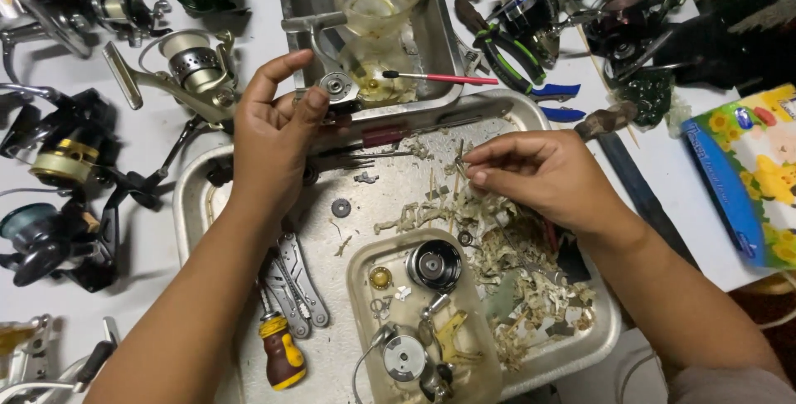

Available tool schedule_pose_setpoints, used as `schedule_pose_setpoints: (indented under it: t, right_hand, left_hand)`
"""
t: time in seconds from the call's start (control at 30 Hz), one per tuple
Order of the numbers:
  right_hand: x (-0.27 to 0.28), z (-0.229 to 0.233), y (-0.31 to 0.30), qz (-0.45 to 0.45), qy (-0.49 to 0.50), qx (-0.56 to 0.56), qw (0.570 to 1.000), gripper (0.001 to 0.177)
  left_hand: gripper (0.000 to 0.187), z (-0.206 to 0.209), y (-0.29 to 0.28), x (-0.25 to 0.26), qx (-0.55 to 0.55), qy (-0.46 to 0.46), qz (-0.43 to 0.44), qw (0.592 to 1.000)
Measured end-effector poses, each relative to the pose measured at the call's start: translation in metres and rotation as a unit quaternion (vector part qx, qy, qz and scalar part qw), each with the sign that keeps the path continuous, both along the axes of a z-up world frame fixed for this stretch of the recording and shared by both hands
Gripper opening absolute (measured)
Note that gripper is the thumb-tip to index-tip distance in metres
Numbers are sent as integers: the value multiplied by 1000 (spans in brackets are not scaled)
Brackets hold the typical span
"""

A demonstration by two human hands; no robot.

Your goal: Disassembling, cleaning, and reassembling the internal components of a spinning fishing reel on a maintenance tray.

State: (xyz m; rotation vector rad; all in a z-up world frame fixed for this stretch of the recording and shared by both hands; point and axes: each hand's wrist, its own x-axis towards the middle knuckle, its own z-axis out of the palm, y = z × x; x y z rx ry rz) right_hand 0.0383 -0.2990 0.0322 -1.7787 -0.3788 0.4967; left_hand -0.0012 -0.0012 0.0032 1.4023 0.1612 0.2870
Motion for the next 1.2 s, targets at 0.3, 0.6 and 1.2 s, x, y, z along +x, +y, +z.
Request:
schedule_pose_setpoints:
  t: [0.3, 0.6, 1.2]
  right_hand:
    - [-2, 15, 38, 6, -91, 62, 994, 25]
    - [18, 8, 77, 28, -129, 90, 987, 23]
    - [19, -11, 79, 23, -146, 79, 986, 25]
  left_hand:
    - [56, -42, -3, 10, -118, -22, -77, 990]
    - [58, -32, -8, 7, -117, -33, -98, 988]
    - [66, -10, -17, 0, -89, -68, -118, 987]
